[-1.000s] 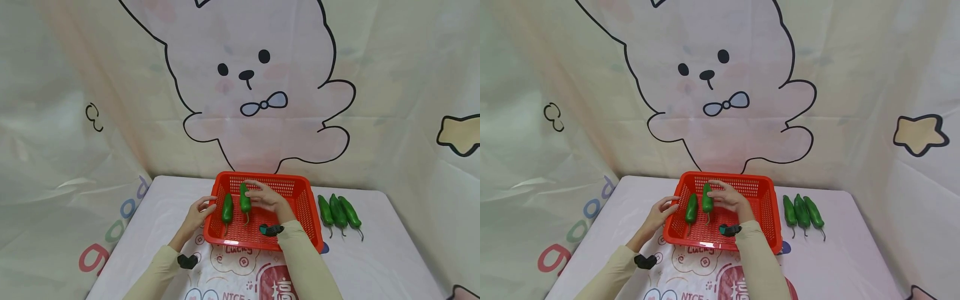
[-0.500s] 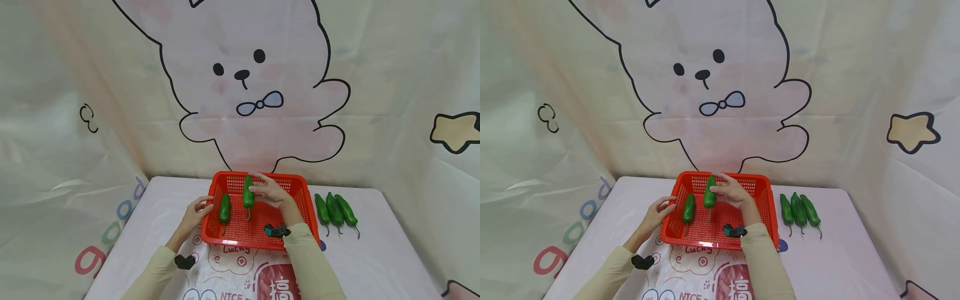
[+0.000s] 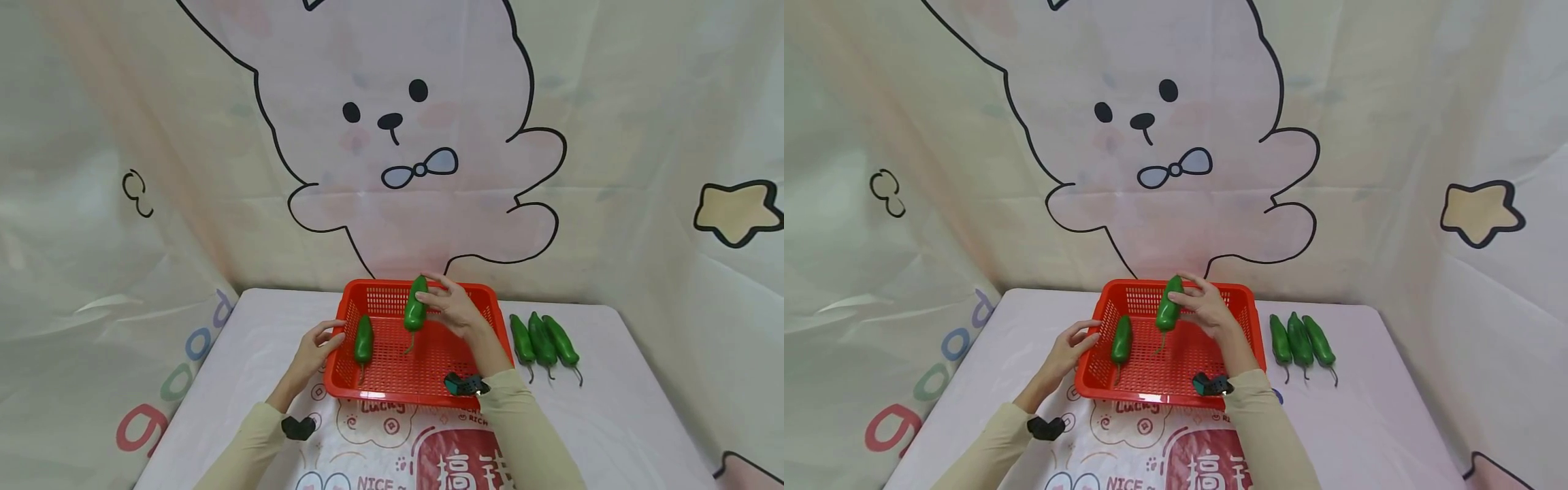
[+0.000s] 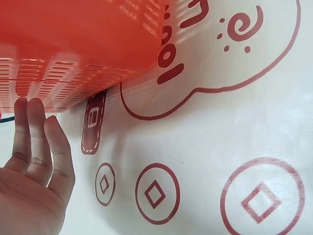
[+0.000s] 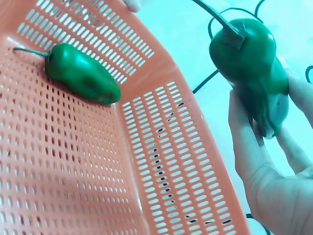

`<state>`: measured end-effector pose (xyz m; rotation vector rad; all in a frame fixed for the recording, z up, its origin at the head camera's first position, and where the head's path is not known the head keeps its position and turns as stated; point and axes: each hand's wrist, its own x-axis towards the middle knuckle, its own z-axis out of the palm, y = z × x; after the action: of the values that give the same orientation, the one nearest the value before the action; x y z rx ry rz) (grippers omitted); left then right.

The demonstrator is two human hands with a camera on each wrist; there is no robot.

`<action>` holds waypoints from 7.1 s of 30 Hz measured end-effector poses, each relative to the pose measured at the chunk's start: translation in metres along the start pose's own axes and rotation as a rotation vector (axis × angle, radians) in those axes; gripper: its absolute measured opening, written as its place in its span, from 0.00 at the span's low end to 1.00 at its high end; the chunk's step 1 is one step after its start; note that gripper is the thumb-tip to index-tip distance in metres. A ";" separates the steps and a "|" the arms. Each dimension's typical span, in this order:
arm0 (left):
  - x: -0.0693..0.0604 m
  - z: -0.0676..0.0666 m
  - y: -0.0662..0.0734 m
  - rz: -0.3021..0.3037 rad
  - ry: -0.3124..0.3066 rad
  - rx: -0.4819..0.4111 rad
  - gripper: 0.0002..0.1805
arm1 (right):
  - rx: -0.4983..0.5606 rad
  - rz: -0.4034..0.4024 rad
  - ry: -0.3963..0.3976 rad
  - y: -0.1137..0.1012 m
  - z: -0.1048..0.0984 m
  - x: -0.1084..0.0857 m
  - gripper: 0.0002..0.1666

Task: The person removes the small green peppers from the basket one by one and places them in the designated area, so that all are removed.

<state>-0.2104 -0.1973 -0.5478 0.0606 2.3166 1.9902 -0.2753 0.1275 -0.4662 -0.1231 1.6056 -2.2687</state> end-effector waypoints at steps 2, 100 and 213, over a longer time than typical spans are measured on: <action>0.001 0.000 0.000 -0.004 -0.001 0.002 0.24 | 0.001 -0.008 0.021 -0.004 -0.001 -0.003 0.37; 0.001 -0.001 0.001 -0.016 0.001 0.043 0.23 | -0.531 -0.191 0.147 -0.019 -0.273 -0.157 0.31; -0.015 0.002 0.039 0.003 -0.010 0.026 0.21 | -0.309 -0.452 0.349 -0.035 -0.169 -0.116 0.15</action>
<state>-0.1967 -0.1911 -0.5089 0.0755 2.3374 1.9567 -0.2216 0.3280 -0.4782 -0.1920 2.3081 -2.4443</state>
